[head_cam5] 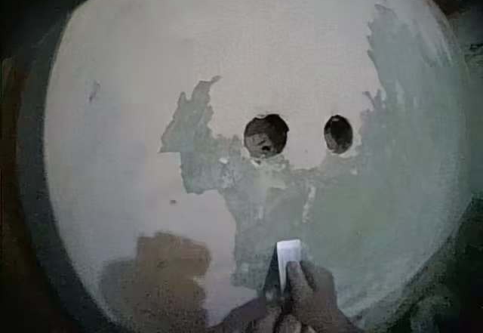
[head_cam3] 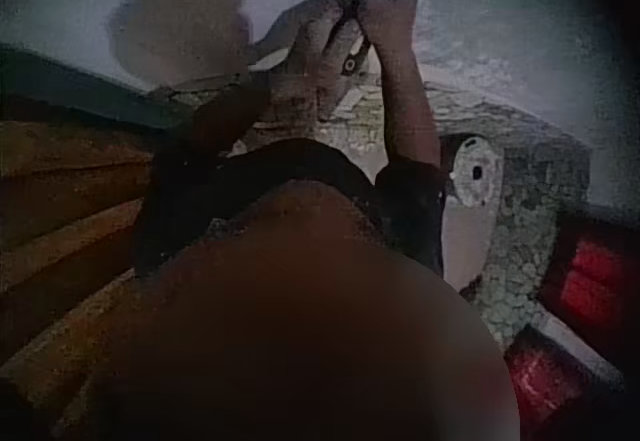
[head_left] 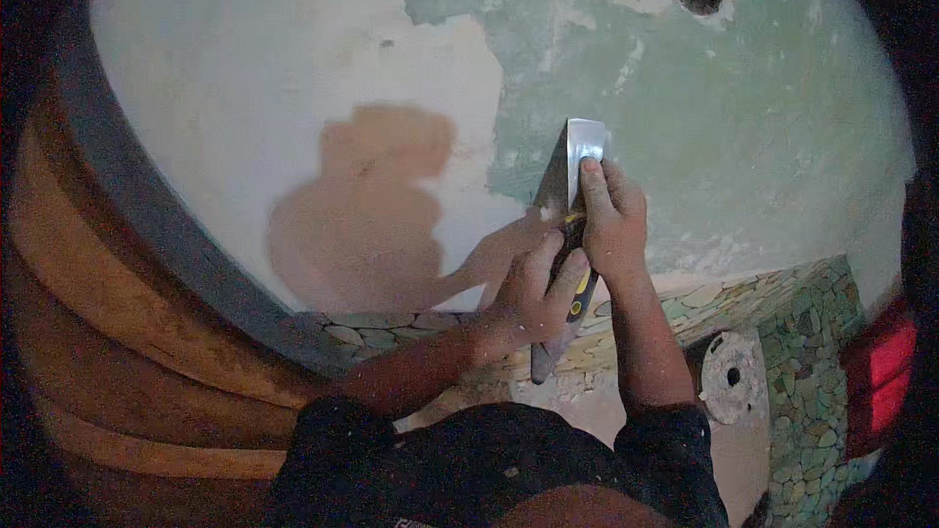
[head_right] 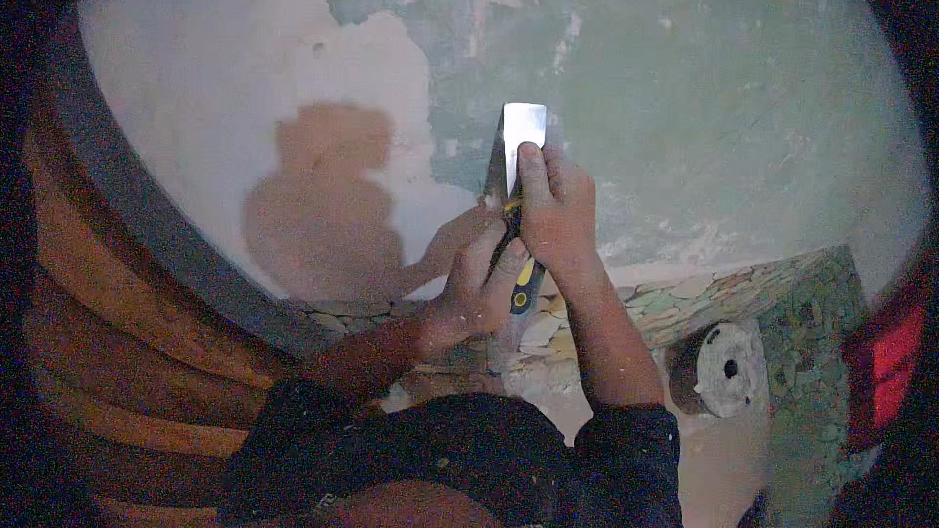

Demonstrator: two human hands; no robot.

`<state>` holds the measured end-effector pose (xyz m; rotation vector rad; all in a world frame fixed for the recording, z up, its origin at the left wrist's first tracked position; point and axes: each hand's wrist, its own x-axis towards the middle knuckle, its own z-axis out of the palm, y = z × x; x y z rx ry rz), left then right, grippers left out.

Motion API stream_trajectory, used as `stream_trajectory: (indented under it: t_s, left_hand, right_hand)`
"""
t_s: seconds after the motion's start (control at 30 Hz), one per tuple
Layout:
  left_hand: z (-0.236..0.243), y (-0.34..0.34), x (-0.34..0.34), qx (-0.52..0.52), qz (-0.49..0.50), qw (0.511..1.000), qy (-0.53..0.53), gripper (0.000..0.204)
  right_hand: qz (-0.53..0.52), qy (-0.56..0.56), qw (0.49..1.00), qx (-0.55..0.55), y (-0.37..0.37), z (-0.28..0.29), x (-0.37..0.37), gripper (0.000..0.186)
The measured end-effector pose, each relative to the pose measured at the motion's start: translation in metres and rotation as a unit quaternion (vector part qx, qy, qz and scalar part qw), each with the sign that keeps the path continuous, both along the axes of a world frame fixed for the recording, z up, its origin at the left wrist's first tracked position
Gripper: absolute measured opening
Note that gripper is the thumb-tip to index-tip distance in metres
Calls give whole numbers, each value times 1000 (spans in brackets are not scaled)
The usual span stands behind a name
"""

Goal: Scraping and sanding a wall surface to prepare it for painting or finishing.

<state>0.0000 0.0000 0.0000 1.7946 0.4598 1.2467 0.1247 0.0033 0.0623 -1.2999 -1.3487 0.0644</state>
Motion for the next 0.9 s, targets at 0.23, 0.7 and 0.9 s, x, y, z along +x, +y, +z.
stream_trajectory:
  t_s: [0.23,0.7,0.9]
  left_hand:
    - [70,8,11,-6,-10,999,39,32]
    - [47,9,32,87,-18,996,-18,34]
    - [63,7,31,-4,-74,996,-43,32]
  right_hand:
    - [1,77,994,76,11,61,21,43]
    - [-136,-147,970,135,4,53,31,36]
    - [-109,-164,975,105,-3,62,35,38]
